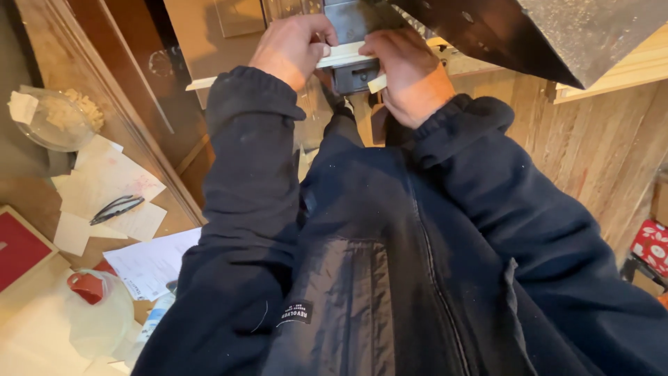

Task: Joining wooden moldings to assemble picture frames using a v-nailer machine.

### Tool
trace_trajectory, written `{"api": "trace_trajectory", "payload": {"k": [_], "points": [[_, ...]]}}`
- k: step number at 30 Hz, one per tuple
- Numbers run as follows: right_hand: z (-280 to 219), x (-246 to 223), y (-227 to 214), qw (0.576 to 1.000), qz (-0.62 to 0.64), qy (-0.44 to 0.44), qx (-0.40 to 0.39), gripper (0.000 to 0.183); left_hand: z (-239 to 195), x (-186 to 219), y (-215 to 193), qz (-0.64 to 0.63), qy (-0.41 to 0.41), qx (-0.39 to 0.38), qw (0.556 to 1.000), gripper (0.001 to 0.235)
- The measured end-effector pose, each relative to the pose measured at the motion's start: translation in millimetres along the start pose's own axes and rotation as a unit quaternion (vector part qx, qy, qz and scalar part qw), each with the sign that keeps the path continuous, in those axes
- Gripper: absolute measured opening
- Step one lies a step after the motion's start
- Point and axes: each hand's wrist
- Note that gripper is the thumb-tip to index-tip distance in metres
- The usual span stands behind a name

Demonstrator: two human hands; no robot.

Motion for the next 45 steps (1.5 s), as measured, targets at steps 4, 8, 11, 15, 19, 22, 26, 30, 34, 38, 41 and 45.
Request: {"api": "trace_trajectory", "payload": {"k": [4, 8, 11, 15, 19, 22, 26, 30, 34, 38, 41, 45], "points": [[3, -1, 0, 1.0, 0.004, 0.005, -0.003, 0.052, 2, -3, -7, -0.063, -0.007, -0.068, 0.996, 0.013], [4, 1, 2, 1.0, -0.006, 0.009, 0.0, 0.051, 12, -10, 0, -0.124, -0.028, -0.046, 0.991, 0.011], [1, 0, 3, 1.0, -0.005, -0.001, 0.003, 0.051, 11, -11, 6, -0.117, -0.028, -0.065, 0.991, 0.009], [4, 2, 2, 1.0, -0.01, -0.006, 0.003, 0.047, 14, -13, 9, -0.071, -0.021, -0.063, 0.995, 0.01], [4, 2, 2, 1.0, -0.009, 0.016, -0.007, 0.048, 15, -4, -8, -0.045, -0.002, -0.089, 0.995, 0.02], [4, 5, 1, 1.0, -0.005, 0.015, -0.007, 0.045, 9, 12, -25, 0.016, 0.023, -0.112, 0.993, 0.023], [7, 5, 3, 1.0, -0.001, 0.009, -0.007, 0.04, 7, 18, -16, 0.032, 0.02, -0.116, 0.993, 0.026], [2, 3, 0, 1.0, -0.004, 0.004, -0.005, 0.042, 2, 24, 0, 0.077, 0.038, -0.014, 0.996, 0.023], [0, -2, 1, 0.998, -0.021, -0.041, 0.036, 0.04, 6, 23, -4, 0.065, 0.044, 0.005, 0.997, 0.021], [-36, -21, -6, 0.995, -0.044, -0.041, 0.081, 0.039, 3, 30, -9, 0.04, 0.004, -0.061, 0.997, 0.021], [-78, -11, -7, 0.994, -0.051, 0.0, 0.092, 0.036, 5, 32, -10, 0.037, -0.003, -0.07, 0.997, 0.023], [-124, 6, -7, 0.991, 0.008, 0.109, 0.073, 0.027, 7, 34, -9, 0.061, 0.016, -0.057, 0.996, 0.023]]}}
Point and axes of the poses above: each hand's wrist, its own z-axis towards the middle knuckle, its own y-axis out of the palm, x = y × z, and after that the axes turned 14 degrees about z, right-handed
